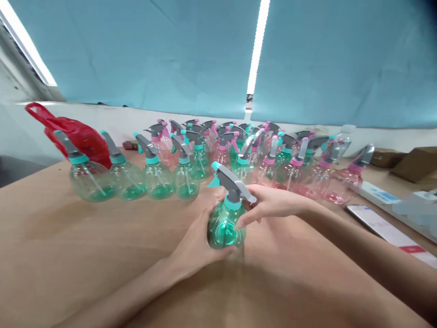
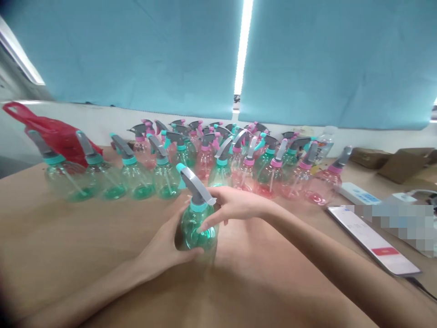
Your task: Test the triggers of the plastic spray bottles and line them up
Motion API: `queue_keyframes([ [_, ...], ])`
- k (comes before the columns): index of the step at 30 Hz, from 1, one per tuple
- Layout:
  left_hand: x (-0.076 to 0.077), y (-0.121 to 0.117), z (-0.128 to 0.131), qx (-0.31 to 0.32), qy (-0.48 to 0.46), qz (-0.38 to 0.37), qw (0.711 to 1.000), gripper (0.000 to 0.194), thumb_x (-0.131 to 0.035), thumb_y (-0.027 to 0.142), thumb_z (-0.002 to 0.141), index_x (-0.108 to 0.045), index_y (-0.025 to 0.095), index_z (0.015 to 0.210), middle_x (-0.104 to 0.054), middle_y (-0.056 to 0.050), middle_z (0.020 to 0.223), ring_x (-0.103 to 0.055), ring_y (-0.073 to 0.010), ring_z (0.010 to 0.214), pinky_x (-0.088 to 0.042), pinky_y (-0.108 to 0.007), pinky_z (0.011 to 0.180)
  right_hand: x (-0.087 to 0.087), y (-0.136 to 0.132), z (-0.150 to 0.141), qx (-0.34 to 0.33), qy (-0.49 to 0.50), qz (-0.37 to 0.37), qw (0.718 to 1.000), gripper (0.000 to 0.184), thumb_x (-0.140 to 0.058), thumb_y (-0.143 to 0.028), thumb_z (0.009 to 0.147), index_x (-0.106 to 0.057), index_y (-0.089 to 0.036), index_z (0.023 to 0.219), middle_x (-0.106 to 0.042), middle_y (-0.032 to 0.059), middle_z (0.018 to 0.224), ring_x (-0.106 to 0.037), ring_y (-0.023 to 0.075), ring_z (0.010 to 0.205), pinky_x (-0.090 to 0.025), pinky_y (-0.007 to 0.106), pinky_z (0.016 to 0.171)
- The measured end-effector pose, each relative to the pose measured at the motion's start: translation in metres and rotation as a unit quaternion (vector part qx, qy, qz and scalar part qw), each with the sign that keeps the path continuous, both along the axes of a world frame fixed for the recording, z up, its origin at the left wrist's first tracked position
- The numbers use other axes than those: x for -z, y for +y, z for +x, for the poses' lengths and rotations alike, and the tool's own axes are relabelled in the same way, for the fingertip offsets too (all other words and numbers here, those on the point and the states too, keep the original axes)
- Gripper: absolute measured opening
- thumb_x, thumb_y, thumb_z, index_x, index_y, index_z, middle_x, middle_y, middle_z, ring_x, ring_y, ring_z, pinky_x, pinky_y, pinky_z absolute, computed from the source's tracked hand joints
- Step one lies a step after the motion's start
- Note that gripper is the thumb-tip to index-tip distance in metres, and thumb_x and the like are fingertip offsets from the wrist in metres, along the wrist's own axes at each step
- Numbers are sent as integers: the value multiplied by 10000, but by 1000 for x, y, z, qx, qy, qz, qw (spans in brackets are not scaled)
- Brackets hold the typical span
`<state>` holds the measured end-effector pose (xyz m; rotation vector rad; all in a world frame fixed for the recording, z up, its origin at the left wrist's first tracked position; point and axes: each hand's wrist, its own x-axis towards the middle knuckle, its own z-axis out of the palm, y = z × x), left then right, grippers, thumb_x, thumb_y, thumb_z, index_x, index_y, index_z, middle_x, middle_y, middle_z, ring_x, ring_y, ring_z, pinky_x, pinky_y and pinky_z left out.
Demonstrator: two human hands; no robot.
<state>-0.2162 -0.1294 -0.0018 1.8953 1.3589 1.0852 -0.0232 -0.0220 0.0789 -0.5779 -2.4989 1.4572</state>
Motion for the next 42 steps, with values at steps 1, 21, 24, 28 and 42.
queue_keyframes([
  [1,1,2,6,6,-4,-1,1000,877,-819,255,682,-329,300,1409,-417,-82,1460,-388,-339,1331,-371,-528,1048,-2,-1,6,3,-3,25,1000,331,-753,-357,686,-653,-258,985,-606,-19,834,-565,109,621,-457,195,457],
  [21,4,63,104,114,36,31,992,1006,-831,360,671,-210,346,1462,-304,-70,1514,-316,-393,1355,-369,-561,1050,21,5,68,220,238,28,945,293,-620,-403,832,-605,-267,1091,-670,17,996,-638,202,826,-529,381,745],
  [24,6,65,99,115,62,40,991,1035,-832,420,667,-195,329,1478,-350,-96,1484,-327,-404,1345,-355,-582,1046,23,10,70,215,228,37,949,271,-635,-399,823,-607,-268,1058,-672,15,978,-636,207,834,-534,378,743],
  [28,10,63,80,105,144,27,984,1020,-810,491,678,-212,288,1480,-359,-125,1475,-369,-392,1316,-355,-584,1030,24,16,70,182,222,41,957,298,-652,-367,817,-609,-274,1097,-659,18,970,-619,188,797,-526,351,707],
  [42,20,61,34,76,389,64,916,718,-551,610,854,-406,203,1427,-348,-156,1497,-330,-395,1343,-267,-589,1072,24,32,84,195,242,68,948,94,-564,-303,895,-570,-248,971,-556,-28,854,-397,81,564,-325,254,517],
])
